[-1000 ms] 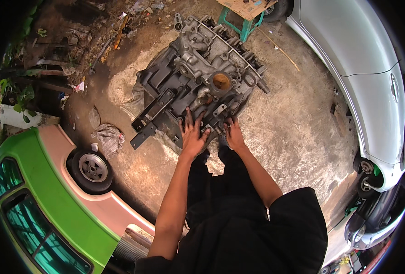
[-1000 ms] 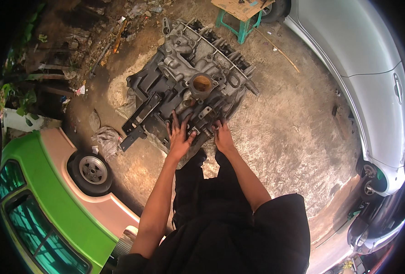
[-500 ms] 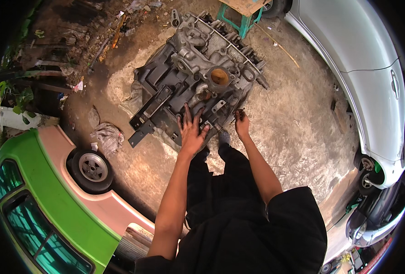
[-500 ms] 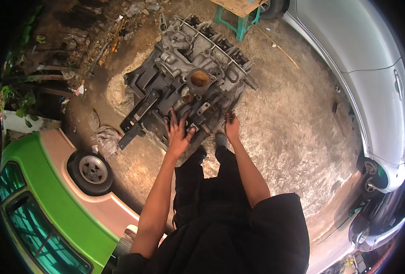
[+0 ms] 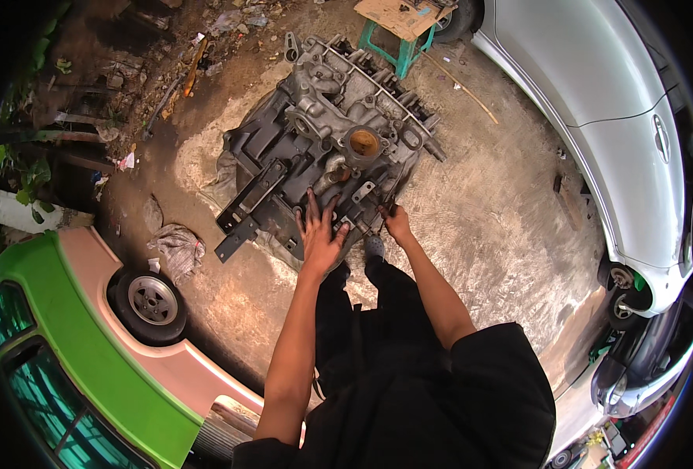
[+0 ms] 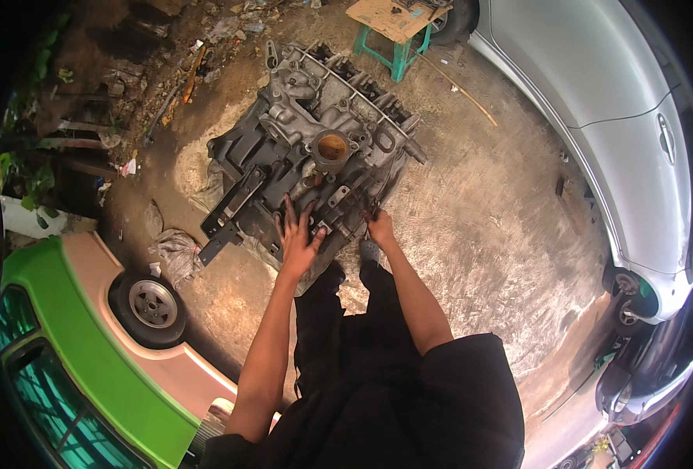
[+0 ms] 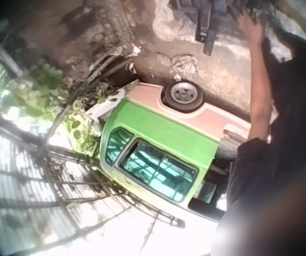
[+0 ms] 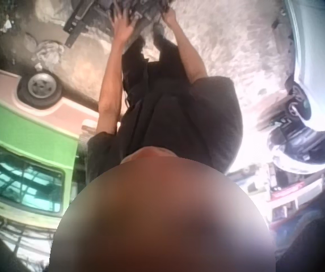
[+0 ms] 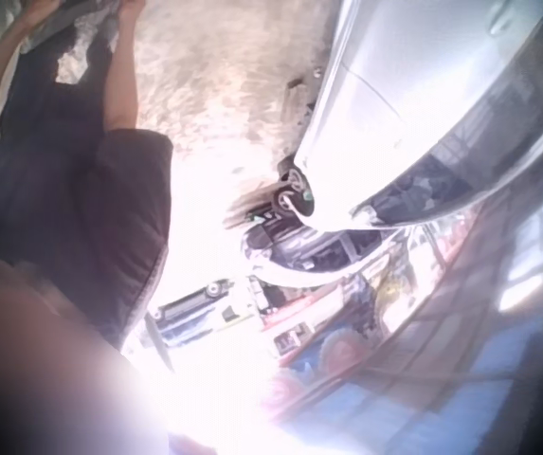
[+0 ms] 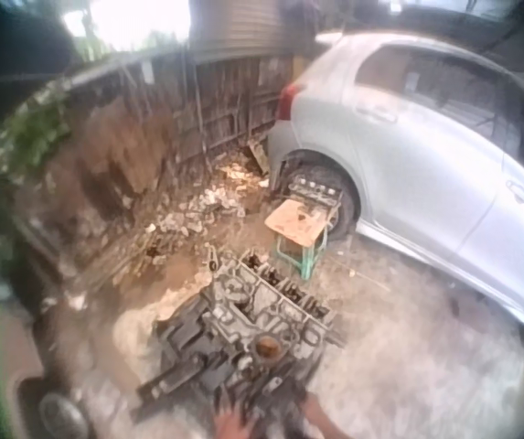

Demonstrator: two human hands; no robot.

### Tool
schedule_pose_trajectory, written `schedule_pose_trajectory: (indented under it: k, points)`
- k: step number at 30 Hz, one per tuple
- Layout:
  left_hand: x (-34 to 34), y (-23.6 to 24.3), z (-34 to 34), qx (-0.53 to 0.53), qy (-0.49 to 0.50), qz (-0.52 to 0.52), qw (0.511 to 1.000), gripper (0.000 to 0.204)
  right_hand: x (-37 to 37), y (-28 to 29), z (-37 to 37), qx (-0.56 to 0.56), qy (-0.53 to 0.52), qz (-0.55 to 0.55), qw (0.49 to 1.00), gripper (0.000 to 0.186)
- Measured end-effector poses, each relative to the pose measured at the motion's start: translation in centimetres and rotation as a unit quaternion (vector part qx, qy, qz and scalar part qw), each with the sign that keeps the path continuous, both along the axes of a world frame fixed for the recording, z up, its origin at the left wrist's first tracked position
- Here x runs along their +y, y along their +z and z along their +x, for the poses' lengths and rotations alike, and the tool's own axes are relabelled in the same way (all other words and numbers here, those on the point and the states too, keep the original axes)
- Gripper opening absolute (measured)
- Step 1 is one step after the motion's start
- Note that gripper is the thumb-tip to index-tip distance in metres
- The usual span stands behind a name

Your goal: The person uses a wrench to tighten bolts on a car engine block resting on the ground. They repeatedly reposition the wrench and apply torque to fasteners on the engine's side.

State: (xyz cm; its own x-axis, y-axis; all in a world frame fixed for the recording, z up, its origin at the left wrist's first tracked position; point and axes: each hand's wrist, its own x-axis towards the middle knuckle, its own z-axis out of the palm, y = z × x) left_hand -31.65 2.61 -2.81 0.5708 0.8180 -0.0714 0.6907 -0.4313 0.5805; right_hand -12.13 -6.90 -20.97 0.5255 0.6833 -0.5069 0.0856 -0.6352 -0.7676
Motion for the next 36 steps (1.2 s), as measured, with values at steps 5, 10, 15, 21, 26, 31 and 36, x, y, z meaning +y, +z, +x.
schedule_pose_trajectory:
  k: [5,10,15,21,26,31,36]
  points:
    - [0.0,-0.4,-0.2,-0.016,-0.004,0.002,1.0,0.064,-1.1,3.9,0.0,-0.079,-0.011,0.093,0.992,0.026]
    - [0.0,-0.2,-0.4,-0.055,-0.002,-0.019,0.998,0.065,-2.3,10.8,0.1,-0.086,0.024,0.108,0.99,0.023]
    - [-2.1,1.5,-0.5,-0.132,0.006,0.03,0.991,0.054,-3.8,16.8,-0.9,-0.061,0.018,0.183,0.981,0.021]
    - [-5.8,5.0,1.3,-0.267,-0.012,-0.138,0.954,0.028,-5.6,23.8,-1.9,-0.054,0.03,0.144,0.988,0.02]
    - [-7.6,6.5,4.2,-0.298,-0.023,-0.222,0.928,0.025,-6.6,26.8,-1.3,-0.067,0.03,0.112,0.991,0.02]
    - [-7.5,7.5,7.2,-0.265,-0.017,-0.223,0.938,0.024,-7.0,26.6,1.9,-0.094,0.048,0.165,0.981,0.017]
    - [-7.5,7.3,12.9,-0.312,-0.014,-0.22,0.924,0.019,-7.1,25.9,7.7,-0.143,0.11,0.213,0.96,0.013]
